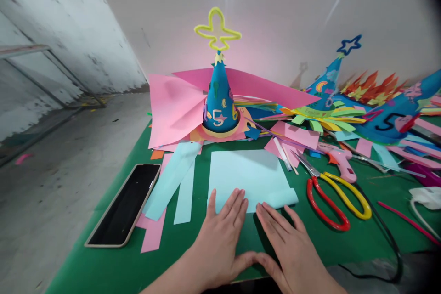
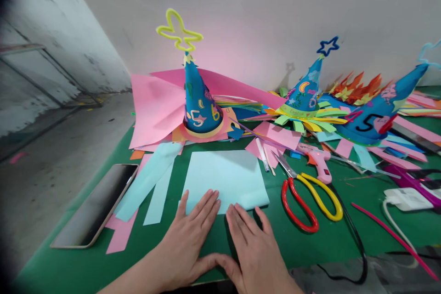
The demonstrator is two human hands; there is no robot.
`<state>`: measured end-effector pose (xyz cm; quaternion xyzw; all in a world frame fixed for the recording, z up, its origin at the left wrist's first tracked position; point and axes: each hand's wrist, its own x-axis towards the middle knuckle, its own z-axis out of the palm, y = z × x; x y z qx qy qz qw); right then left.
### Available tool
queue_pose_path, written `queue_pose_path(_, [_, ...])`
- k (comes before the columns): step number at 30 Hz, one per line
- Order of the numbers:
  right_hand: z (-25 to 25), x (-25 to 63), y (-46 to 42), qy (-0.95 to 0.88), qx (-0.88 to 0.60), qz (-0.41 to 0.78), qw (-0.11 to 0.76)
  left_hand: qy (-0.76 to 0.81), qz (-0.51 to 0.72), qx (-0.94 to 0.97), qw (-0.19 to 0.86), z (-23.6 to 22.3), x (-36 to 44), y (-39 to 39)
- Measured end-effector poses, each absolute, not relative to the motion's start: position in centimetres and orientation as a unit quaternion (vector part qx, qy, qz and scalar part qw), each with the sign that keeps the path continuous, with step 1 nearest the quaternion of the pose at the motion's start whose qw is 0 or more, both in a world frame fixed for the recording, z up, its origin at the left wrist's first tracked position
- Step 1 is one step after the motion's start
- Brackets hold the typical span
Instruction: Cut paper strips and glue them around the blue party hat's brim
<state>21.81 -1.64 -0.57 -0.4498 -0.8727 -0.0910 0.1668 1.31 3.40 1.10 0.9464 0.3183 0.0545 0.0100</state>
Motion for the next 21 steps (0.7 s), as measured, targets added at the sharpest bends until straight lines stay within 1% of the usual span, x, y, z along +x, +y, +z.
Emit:
queue_pose_path(5, [-0.5, 21.7, -1.0, -0.875, -0.426, -0.144, 0.182, 0.313, 0.045, 0.948, -0.043, 1.5, -1.1, 3.6])
queue_pose_path(15, [-0.6, 21.9, -1.3, -0.865, -0.433, -0.162, 0.193, 0.361, 0.032, 0.922, -0.139, 1.6, -5.5, 2.8])
queue_pose_path(19, [-0.8, 21.9, -1.3, -0.866, -0.434, -0.169, 0.182, 0.408, 0.073, 0.894, -0.168, 2.0, -5.0, 2.1])
queue_pose_path(21, [-0.8, 21.8, -1.2, -0.870, -0.427, -0.175, 0.174, 0.392, 0.086, 0.902, -0.158, 1.8, -3.5, 1.6])
